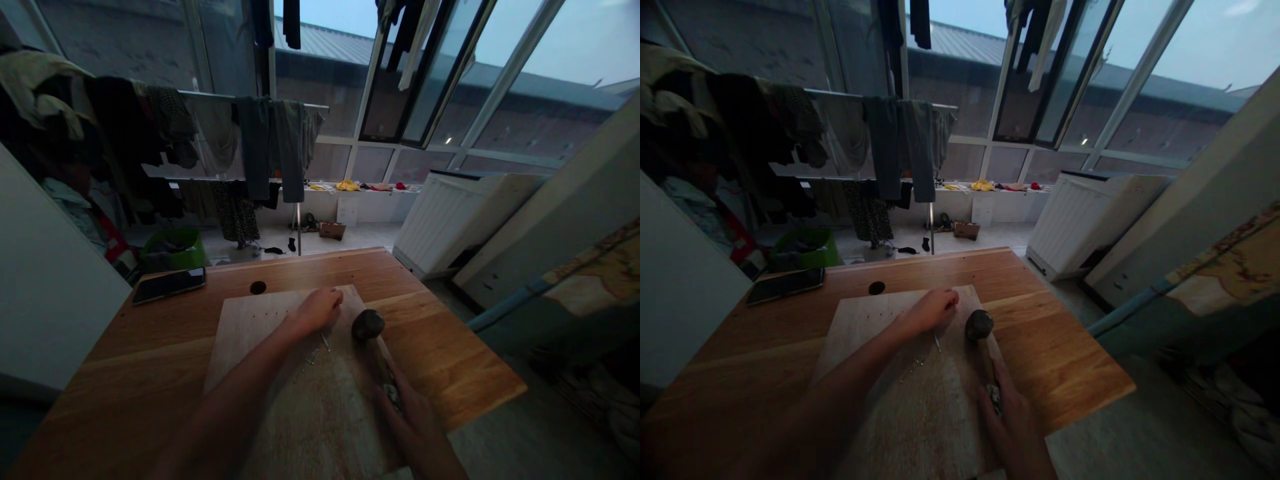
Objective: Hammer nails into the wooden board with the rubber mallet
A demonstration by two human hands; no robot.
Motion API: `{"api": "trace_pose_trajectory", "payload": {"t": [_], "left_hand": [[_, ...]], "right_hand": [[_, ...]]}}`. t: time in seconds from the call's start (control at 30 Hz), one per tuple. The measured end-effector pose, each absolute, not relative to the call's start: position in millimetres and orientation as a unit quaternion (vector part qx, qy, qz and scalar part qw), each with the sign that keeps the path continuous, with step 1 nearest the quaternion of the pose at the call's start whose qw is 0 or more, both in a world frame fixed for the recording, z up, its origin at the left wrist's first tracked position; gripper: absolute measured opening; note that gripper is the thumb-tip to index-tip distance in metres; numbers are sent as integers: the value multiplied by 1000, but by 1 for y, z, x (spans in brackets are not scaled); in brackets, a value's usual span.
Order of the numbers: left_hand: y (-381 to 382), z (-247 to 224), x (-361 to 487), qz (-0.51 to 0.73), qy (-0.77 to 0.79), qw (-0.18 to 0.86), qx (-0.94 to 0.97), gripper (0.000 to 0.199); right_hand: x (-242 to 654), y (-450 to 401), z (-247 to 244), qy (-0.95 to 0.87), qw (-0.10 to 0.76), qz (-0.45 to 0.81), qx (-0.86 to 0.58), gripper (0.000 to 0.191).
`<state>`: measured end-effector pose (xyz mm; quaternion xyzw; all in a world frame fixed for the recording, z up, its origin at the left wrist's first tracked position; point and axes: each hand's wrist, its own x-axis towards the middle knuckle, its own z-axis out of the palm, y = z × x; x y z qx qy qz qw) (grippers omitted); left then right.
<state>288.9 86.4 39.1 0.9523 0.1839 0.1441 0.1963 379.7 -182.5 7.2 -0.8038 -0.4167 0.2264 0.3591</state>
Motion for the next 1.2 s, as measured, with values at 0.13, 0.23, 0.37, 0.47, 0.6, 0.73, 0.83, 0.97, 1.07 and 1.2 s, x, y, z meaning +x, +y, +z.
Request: {"api": "trace_pose_trajectory", "payload": {"t": [0.13, 0.23, 0.37, 0.47, 0.6, 0.73, 0.83, 0.97, 1.07, 1.2], "left_hand": [[83, 21, 289, 212, 228, 288, 906, 9], [84, 16, 287, 236, 224, 326, 888, 6], [87, 15, 285, 248, 230, 362, 869, 6], [88, 15, 286, 239, 236, 368, 867, 4], [86, 14, 289, 242, 245, 347, 872, 6], [86, 12, 289, 247, 249, 344, 871, 8], [86, 12, 289, 243, 254, 343, 871, 9], [87, 13, 290, 235, 261, 338, 873, 11], [86, 15, 290, 234, 263, 335, 874, 11], [86, 16, 291, 236, 258, 337, 874, 13]], "right_hand": [[379, -176, 22, -397, 391, 278, -782, 72], [381, -171, 28, -389, 401, 309, -770, 73], [381, -170, 25, -363, 449, 312, -754, 65], [376, -167, 26, -347, 472, 324, -743, 63], [372, -154, 36, -331, 497, 295, -746, 67], [374, -133, 46, -346, 508, 272, -740, 65], [374, -120, 49, -365, 515, 262, -731, 62], [371, -111, 50, -387, 506, 253, -729, 58], [371, -106, 47, -424, 504, 243, -713, 54], [371, -99, 42, -443, 498, 249, -703, 53]]}}
